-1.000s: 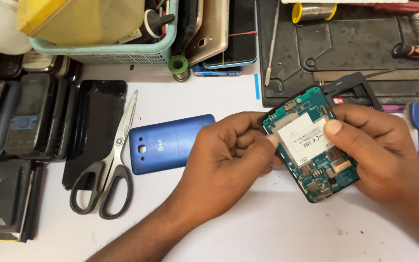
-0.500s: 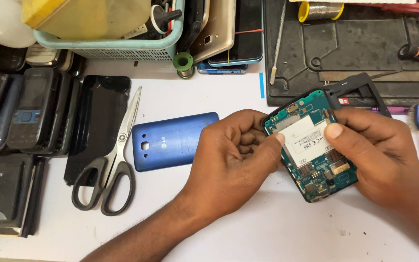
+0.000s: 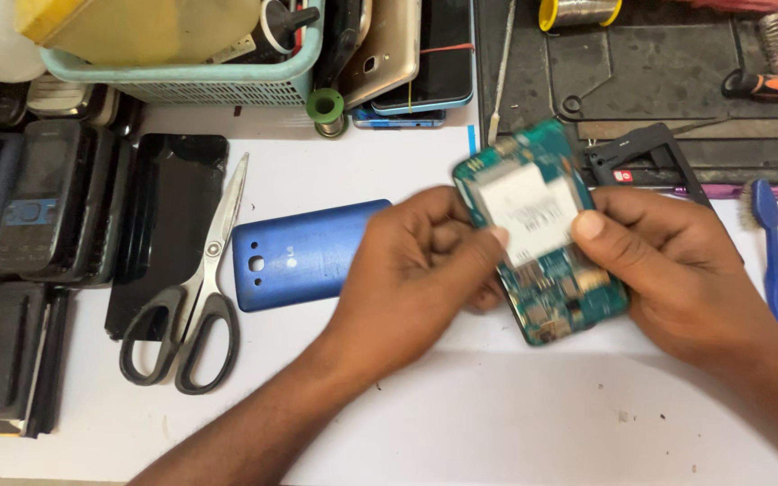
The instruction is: The person handles a disassembled smartphone, detaches and reattaches a ribbon cable, places the motherboard onto the screen assembly, and sprays and brushes the board. The person then inspects the board and reconnects the cable.
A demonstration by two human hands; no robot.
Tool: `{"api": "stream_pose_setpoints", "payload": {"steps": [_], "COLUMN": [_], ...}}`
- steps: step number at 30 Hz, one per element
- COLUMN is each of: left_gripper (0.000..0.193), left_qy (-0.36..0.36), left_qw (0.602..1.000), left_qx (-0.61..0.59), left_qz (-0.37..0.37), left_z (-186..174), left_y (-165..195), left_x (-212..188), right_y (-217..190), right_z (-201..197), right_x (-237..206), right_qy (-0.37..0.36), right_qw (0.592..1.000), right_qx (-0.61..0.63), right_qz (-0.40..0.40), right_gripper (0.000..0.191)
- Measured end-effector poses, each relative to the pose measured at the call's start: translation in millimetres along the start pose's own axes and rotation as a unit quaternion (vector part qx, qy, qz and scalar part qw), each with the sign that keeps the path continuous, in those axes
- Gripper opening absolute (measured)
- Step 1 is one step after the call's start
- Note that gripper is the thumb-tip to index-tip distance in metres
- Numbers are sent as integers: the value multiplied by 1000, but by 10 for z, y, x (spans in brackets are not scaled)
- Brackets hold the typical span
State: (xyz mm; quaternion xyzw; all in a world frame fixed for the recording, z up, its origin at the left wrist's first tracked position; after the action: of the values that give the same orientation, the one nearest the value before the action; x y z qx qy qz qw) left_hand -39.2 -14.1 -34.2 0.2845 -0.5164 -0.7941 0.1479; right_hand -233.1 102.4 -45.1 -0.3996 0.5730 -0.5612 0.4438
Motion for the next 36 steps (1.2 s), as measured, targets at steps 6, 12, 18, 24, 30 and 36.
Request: {"api": "stream_pose_setpoints", "payload": {"steps": [6,12,18,24,30,36], "left_gripper": [27,27,25,26,30,30], "left_qy": [48,3,23,14,-14,-2], "left_qw": [999,999,998,999,1000,999], "left_qx": [3,29,44,26,15,19], "left_qz": [14,-18,-28,-17,14,27], "left_z": [-96,13,29,33,31,65], "left_y": [71,54,53,55,71,90], "left_x": [8,14,-3,-1,-31,-83], "right_y": [38,-64,-111,-145,-153,-114], "right_z": [-11,87,124,151,115,77], "right_x": [0,24,19,5,-11,-69], "right_qy": [-59,-92,-68,-62,-65,-115], "right_qw": [998,996,993,995,997,991], "right_qx": [-12,-6,-89,-65,-15,-1], "right_qz": [35,18,35,37,24,-64], "right_gripper": [42,44,43,44,43,52]}}
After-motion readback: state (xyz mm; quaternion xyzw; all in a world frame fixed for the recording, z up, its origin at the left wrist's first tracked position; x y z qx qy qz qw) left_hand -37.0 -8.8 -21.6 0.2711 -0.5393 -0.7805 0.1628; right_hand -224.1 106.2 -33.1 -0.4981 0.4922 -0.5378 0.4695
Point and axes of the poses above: each hand's wrist, its own x-axis towards the middle knuckle, its own z-axis out of the palm, y = z × x, the point moved 3 cm from there along x, towards the middle knuckle, and after that the axes turned 12 degrees about -z, right-handed, at the moved point
